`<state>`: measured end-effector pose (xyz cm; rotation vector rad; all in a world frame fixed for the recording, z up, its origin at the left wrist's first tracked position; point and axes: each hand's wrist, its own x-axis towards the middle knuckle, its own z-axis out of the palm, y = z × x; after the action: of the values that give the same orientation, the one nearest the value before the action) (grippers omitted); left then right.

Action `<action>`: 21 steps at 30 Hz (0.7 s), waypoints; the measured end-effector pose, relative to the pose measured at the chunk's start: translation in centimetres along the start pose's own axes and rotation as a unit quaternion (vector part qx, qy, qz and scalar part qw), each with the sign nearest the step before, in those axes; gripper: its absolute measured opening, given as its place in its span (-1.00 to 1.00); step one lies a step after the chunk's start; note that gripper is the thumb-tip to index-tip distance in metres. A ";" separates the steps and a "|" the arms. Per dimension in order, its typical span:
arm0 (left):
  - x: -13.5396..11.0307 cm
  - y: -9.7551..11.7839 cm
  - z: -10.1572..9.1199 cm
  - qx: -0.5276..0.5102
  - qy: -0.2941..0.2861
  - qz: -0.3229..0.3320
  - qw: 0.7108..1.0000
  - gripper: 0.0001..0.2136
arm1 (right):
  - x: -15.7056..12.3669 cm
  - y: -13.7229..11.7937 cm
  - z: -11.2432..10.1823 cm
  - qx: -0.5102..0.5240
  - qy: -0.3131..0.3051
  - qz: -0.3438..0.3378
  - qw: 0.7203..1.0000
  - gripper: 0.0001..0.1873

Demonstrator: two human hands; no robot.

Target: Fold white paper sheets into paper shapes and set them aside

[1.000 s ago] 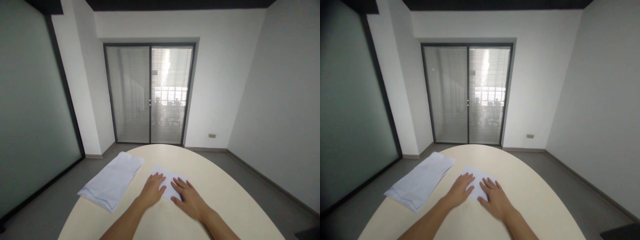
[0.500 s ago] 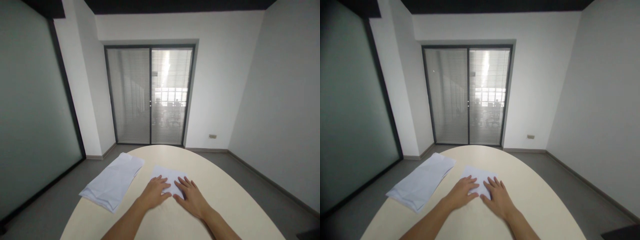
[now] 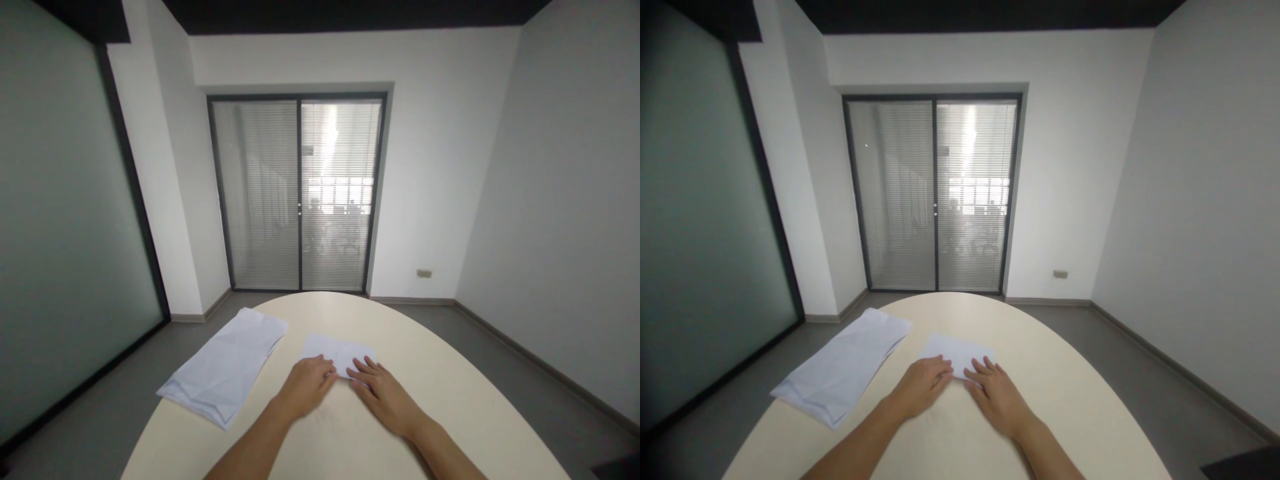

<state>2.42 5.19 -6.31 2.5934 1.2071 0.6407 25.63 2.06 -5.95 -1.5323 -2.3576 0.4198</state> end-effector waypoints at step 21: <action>0.7 -3.3 0.3 -0.148 0.176 -0.135 0.964 -0.77 | 0.1 4.0 -1.1 0.182 0.202 0.058 0.961 -0.52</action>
<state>0.74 7.83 -7.53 2.0784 1.4044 1.1545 29.33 3.81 -6.50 -1.4237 -1.7736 0.4833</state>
